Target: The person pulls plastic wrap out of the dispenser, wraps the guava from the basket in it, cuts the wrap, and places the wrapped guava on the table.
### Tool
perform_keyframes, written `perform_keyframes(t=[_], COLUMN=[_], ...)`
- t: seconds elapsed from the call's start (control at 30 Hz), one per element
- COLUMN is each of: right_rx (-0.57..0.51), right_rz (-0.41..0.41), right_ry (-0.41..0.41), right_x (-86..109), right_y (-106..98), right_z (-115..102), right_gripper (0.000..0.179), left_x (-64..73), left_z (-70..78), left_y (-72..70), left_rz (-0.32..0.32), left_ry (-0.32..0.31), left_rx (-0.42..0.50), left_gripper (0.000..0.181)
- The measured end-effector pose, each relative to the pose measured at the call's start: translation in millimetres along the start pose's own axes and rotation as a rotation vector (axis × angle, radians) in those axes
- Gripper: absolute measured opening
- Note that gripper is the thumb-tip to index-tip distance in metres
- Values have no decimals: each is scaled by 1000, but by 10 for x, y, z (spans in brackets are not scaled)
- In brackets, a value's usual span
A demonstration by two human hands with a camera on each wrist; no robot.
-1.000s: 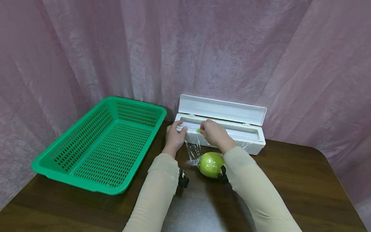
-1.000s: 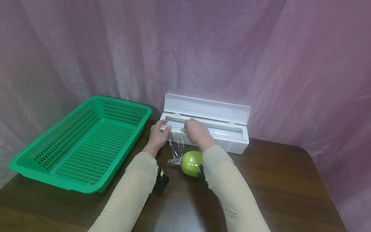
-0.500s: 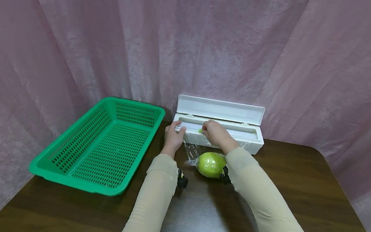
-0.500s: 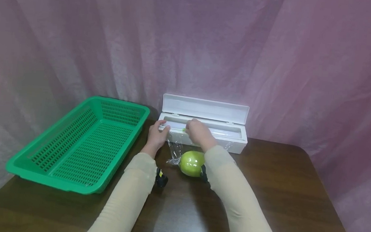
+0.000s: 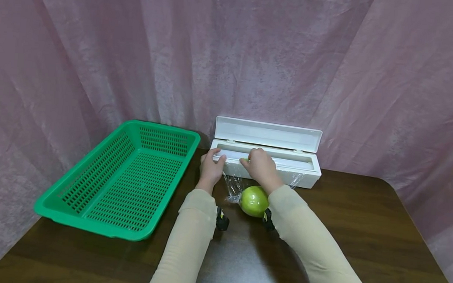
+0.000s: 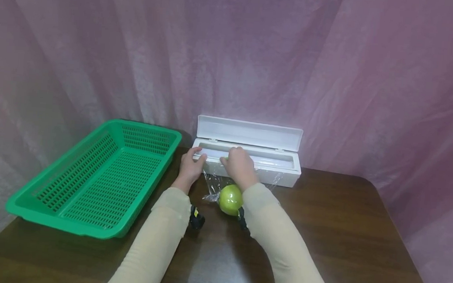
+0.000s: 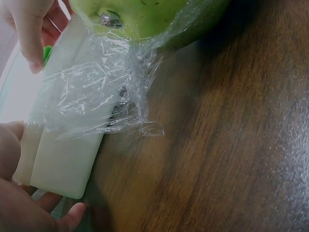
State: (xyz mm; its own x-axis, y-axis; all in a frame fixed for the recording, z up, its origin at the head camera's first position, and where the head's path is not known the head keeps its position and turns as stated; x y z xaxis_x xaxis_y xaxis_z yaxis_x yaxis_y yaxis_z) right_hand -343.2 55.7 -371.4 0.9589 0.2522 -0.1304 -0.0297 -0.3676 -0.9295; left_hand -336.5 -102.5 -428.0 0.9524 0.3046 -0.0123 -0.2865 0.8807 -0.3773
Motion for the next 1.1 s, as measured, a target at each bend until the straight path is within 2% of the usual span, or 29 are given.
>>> perform_keyframes(t=[0.23,0.63,1.1], right_rx=[-29,-66,-78], right_rz=[67,188,229], right_ry=[36,14,9], right_x=[27,72,102], right_y=[43,164,168], right_z=[18,67,71], right_gripper=[34,29,27], left_x=[15,17,-6], left_z=[21,17,9], left_y=[-11,-18,-13], left_rz=[-7,-26,-38], left_ry=[0,-13,-23], left_rx=[7,14,26], left_gripper=[39,40,40])
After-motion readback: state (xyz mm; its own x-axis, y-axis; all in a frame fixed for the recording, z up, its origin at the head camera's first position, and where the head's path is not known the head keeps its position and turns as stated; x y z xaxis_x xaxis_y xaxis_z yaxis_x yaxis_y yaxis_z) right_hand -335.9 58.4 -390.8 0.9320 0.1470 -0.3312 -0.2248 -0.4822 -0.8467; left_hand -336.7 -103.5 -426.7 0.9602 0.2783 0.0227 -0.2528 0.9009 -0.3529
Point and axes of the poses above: each hand's wrist, its own x-axis away from the middle knuckle, its own y-axis out of the palm, z = x × y, the point moved 3 cm from there along -x, towards the middle knuckle, and after that the axes turned 1 degree about x, right-handed, at the moved point
